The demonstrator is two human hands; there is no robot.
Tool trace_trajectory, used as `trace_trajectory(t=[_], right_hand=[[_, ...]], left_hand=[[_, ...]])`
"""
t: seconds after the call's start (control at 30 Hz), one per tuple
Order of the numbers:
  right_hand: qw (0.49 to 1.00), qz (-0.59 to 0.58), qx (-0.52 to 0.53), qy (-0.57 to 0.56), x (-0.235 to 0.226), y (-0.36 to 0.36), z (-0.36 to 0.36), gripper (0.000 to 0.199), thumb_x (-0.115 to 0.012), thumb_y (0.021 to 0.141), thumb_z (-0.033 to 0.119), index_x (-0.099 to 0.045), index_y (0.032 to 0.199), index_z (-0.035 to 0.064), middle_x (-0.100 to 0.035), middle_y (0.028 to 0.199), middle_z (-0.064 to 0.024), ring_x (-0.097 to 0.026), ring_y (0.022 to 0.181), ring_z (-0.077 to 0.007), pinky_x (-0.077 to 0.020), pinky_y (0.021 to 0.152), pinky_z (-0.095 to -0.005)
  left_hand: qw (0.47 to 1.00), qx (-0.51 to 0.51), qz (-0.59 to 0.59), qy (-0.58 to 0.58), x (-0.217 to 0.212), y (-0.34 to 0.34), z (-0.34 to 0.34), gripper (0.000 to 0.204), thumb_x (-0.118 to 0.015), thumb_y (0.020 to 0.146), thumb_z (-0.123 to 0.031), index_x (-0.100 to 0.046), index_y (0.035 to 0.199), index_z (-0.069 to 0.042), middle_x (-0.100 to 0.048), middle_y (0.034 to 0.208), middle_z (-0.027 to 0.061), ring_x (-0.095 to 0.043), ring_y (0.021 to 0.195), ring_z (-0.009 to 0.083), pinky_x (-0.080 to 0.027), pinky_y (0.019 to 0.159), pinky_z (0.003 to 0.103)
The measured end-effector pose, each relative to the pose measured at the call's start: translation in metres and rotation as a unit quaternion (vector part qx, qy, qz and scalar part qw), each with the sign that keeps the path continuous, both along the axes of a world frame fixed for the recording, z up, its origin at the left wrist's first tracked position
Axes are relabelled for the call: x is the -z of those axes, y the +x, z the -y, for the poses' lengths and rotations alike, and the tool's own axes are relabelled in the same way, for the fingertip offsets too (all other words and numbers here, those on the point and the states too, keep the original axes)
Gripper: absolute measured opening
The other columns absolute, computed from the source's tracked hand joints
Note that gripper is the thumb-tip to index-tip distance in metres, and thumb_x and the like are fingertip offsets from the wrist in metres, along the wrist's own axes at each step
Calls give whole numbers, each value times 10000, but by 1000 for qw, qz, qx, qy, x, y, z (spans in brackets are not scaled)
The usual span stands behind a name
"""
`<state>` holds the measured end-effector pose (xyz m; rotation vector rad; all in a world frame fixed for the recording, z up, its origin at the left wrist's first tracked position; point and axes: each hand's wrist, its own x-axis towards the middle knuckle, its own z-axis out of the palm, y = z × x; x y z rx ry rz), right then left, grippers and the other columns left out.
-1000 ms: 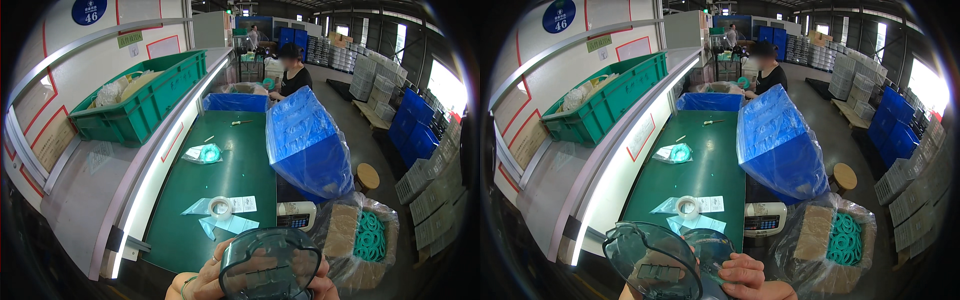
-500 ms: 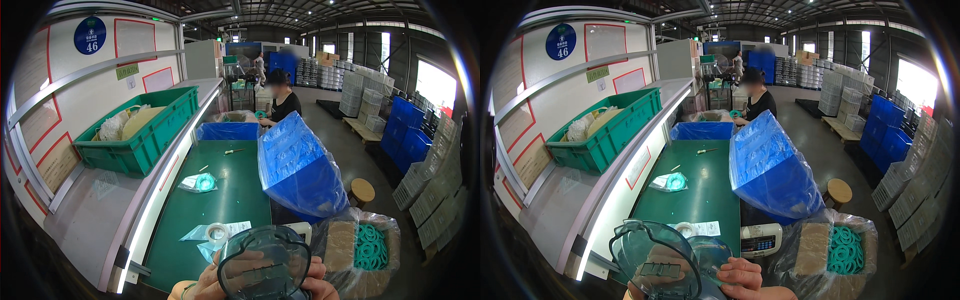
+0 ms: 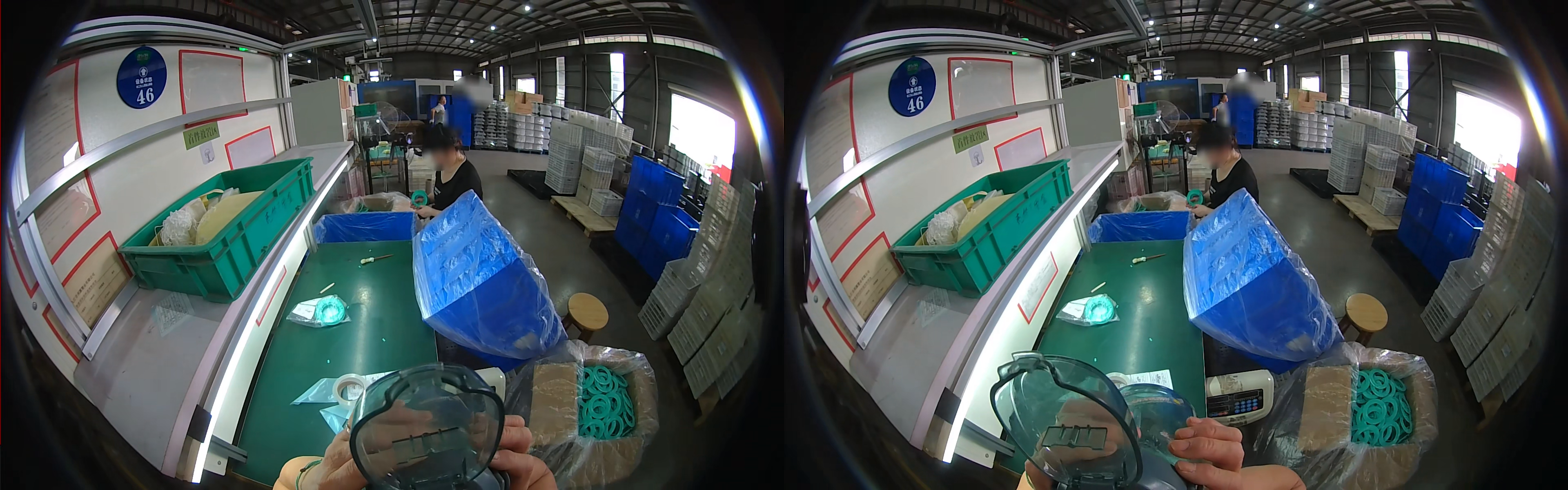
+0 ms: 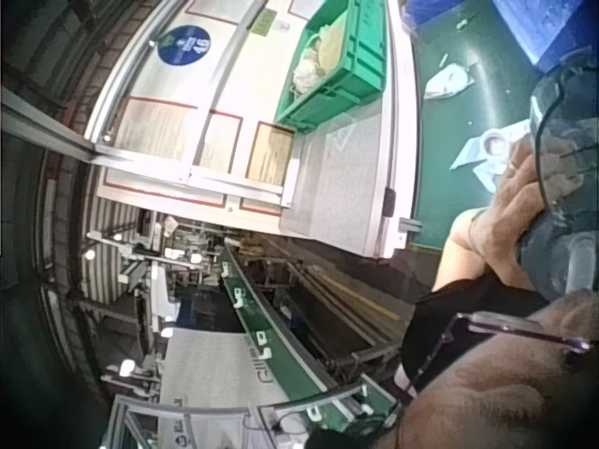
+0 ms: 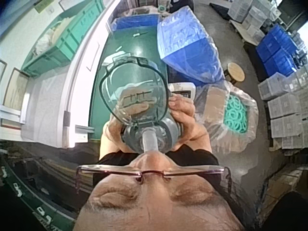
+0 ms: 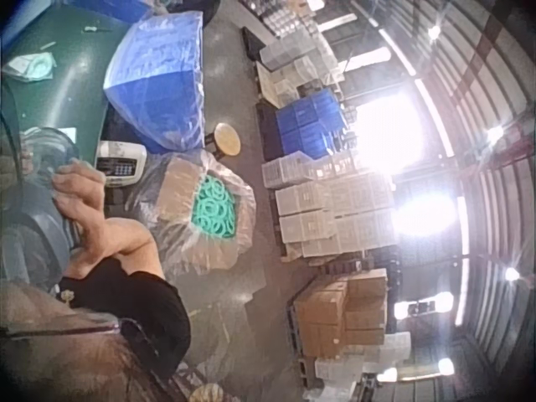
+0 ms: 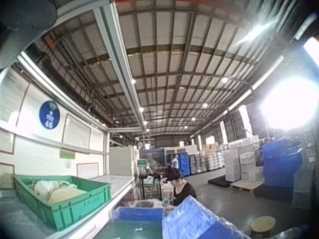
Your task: Inspecting plastic components and packing them into labeled bags.
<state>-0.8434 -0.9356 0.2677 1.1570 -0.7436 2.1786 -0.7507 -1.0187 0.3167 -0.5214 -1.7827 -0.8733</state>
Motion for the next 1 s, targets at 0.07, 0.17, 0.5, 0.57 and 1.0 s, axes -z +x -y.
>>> trace_trajectory(t=[0.07, 0.17, 0.5, 0.57, 1.0], right_hand=[[996, -60, -28, 53, 3, -10, -10, 587, -472, 816, 503, -530, 985, -55, -561, 937, -256, -557, 840, -346, -439, 793, -454], [996, -61, -14, 56, 9, -14, -11, 636, -466, 815, 545, -529, 1001, -59, -561, 936, -255, -555, 847, -352, -437, 802, -459], [989, -106, -34, 102, 11, -19, -25, 611, -533, 797, 490, -495, 1073, -53, -536, 1030, -251, -545, 900, -355, -432, 833, -477], [972, -140, -27, 188, 4, -25, -31, 549, -550, 781, 435, -508, 1049, -43, -546, 1008, -246, -553, 880, -352, -440, 824, -475], [991, -28, -61, 118, 9, -2, -13, 410, -605, 784, 374, -546, 943, 0, -571, 862, -192, -574, 792, -331, -468, 737, -437]], left_hand=[[1000, 4, 11, -14, 5, 2, -1, 390, -613, 773, -127, -550, 1110, 58, -568, 1094, 232, -532, 1039, 368, -382, 911, 453], [999, 11, 26, -34, 8, -6, 8, 390, -603, 781, -125, -545, 1117, 62, -570, 1096, 233, -536, 1042, 367, -387, 916, 455], [992, -1, 82, -92, 22, 1, 20, 389, -571, 807, -119, -529, 1141, 74, -578, 1102, 238, -549, 1052, 365, -402, 931, 461], [990, -4, 96, -99, 29, 10, 28, 389, -564, 812, -118, -525, 1146, 77, -580, 1103, 239, -552, 1054, 365, -405, 934, 463], [973, -37, 190, -129, 45, 26, 34, 389, -525, 843, -111, -506, 1174, 92, -589, 1110, 244, -568, 1066, 362, -423, 952, 470]])
